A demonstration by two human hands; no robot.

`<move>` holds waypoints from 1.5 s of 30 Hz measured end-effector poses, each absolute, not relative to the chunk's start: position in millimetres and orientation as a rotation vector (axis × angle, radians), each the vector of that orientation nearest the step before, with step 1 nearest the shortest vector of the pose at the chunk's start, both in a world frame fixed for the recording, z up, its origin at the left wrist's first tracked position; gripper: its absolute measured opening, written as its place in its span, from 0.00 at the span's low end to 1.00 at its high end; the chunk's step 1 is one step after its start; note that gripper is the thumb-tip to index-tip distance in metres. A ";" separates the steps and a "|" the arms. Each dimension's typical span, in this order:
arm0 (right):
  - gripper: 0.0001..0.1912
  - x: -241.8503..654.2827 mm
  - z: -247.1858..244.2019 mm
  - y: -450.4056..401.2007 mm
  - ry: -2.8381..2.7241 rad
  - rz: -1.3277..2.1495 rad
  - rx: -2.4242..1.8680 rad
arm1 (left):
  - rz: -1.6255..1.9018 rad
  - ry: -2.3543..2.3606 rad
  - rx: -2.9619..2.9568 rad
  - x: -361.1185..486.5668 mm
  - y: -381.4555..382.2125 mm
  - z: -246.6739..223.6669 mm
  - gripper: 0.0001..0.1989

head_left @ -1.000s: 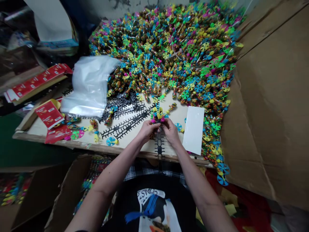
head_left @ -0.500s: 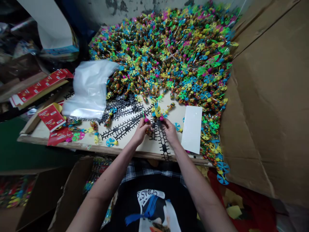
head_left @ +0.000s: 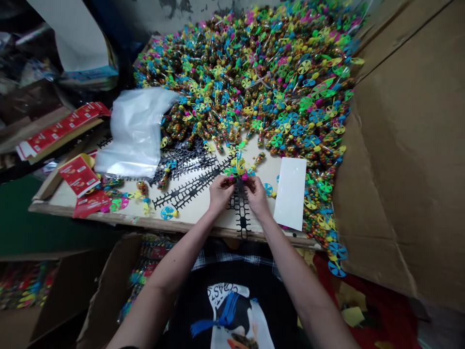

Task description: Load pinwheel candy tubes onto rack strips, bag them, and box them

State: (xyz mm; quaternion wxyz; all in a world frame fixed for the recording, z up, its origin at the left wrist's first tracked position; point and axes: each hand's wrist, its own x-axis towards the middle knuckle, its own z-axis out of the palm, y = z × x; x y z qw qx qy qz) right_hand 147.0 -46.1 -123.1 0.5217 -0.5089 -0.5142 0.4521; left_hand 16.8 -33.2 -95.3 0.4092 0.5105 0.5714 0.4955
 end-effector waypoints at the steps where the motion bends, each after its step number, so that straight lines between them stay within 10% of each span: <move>1: 0.12 147.4 -123.4 -46.1 -1.232 1.075 -1.232 | 1.248 1.466 1.340 17.7 -32.9 -95.1 0.05; 45: 0.13 189.6 -85.6 -24.3 -1.746 0.621 -1.520 | 1.028 1.214 1.393 -7.4 -24.9 -93.3 0.10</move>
